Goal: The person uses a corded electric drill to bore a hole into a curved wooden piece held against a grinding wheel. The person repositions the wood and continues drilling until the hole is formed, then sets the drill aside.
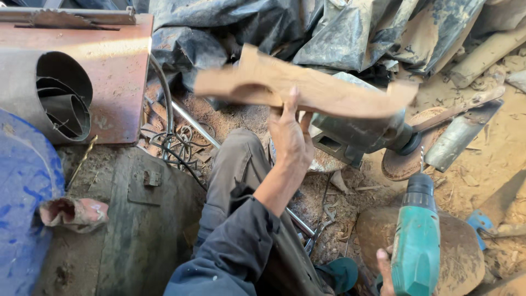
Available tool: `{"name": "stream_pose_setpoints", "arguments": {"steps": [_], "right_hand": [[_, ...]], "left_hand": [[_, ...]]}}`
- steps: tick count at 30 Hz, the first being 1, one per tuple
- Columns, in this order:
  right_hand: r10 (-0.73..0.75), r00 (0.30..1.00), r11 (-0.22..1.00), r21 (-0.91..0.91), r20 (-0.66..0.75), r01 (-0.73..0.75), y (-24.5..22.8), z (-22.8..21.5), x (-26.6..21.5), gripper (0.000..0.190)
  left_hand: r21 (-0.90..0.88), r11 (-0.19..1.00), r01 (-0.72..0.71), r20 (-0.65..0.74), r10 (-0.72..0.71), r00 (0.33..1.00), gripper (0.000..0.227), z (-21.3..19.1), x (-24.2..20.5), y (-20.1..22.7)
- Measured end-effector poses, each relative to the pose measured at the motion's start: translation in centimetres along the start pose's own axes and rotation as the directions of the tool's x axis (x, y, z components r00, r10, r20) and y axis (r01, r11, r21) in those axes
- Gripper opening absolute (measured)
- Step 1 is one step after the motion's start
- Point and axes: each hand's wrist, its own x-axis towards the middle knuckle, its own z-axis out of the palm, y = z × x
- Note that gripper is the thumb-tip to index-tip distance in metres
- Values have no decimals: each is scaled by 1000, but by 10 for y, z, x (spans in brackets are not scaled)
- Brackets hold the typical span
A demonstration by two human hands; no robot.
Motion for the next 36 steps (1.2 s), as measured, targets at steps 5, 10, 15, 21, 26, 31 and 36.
{"name": "stream_pose_setpoints", "arguments": {"steps": [5,10,15,21,26,31,36], "right_hand": [[7,997,1000,-27,74,-5,-33,-2,-8,44],[71,991,990,-126,111,-57,-62,-3,-17,38],[94,988,993,-85,123,-84,-81,6,-21,40],[-4,987,997,-74,158,16,-88,6,-26,43],[-102,981,975,-179,167,132,-107,12,-24,37],[-179,967,949,-228,181,218,-110,15,-32,32],[-192,963,963,-155,188,222,-105,15,-38,30]], "left_hand": [[12,958,285,-6,-285,959,43,-15,-16,-25],[76,926,369,35,-372,928,45,-28,-17,-47],[393,717,576,-51,-608,792,44,-27,-47,-10],[755,-99,-648,656,124,745,21,-46,-39,101],[933,24,-360,354,-262,898,48,-60,41,106],[981,183,58,45,-515,856,37,-25,52,85],[965,213,151,1,-582,813,35,0,54,80]]}}
